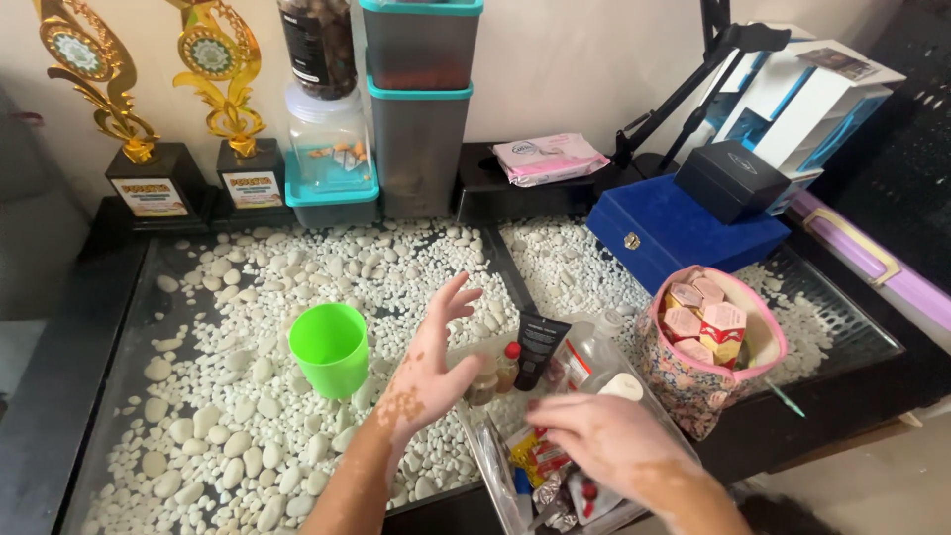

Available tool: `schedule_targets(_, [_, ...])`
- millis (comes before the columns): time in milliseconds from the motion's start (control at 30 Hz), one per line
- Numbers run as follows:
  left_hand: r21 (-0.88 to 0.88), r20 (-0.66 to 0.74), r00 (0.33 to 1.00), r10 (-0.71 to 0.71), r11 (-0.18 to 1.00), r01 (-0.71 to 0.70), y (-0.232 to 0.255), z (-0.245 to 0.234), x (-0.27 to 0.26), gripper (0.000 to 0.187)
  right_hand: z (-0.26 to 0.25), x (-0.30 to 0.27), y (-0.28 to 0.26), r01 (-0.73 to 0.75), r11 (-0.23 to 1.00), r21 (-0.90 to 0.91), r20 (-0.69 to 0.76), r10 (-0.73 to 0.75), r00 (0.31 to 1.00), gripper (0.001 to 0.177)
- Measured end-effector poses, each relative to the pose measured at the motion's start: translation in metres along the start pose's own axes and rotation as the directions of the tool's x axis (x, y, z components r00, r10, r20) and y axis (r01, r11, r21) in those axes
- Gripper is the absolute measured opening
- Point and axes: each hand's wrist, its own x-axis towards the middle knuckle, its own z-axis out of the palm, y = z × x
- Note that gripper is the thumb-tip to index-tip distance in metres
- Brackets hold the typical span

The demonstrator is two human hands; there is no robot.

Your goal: The recorder is tidying and organizing various items including toys, sports balls, and cosmetics on a table and into storage bins.

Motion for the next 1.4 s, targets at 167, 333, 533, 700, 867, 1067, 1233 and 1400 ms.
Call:
schedule_targets(167, [-0.042,-0.033,0.999,0.011,0.999,-0.012,0.002,-0.002,0.0,0.088,0.026,0.017,0.01,0.021,0.94,-0.341,-0.057,-0.043,0.997,0.06])
schedule_targets(333, [0.027,-0.055,0.997,0.051,0.998,-0.05,0.004,-0.003,-0.001,0.088,0.008,-0.006,-0.01,0.083,0.98,-0.181,-0.1,-0.103,0.99,0.037])
schedule_targets(533, [-0.019,-0.045,0.992,0.121,0.992,-0.122,-0.005,0.002,-0.002,0.089,-0.009,-0.02,-0.022,0.122,0.992,0.018,-0.025,-0.122,0.992,0.023])
schedule_targets(700, [-0.038,-0.019,0.996,0.082,0.996,-0.082,-0.002,0.003,0.0,0.09,-0.048,-0.048,0.013,-0.17,0.984,0.059,-0.806,0.147,0.573,0.022])
schedule_targets(867, [0.012,-0.003,0.998,0.067,0.998,-0.067,-0.001,0.006,0.002,0.09,-0.079,-0.06,0.091,-0.477,0.825,-0.302,-0.925,-0.133,0.355,0.05])
schedule_targets(1067, [-0.045,-0.01,0.996,0.085,0.995,-0.086,-0.002,0.01,0.005,0.087,-0.061,-0.047,0.104,-0.375,0.848,0.375,-0.75,0.515,0.415,0.094])
schedule_targets(1233, [0.052,-0.01,0.998,0.065,0.997,-0.064,-0.002,0.01,0.004,0.083,-0.065,-0.041,0.094,-0.261,0.95,-0.17,-0.903,-0.044,0.428,0.02])
schedule_targets(1400, [0.034,-0.037,0.997,0.072,0.997,-0.07,-0.001,0.007,0.003,0.082,-0.071,-0.053,0.119,0.072,0.865,0.497,-0.862,0.484,0.149,0.032])
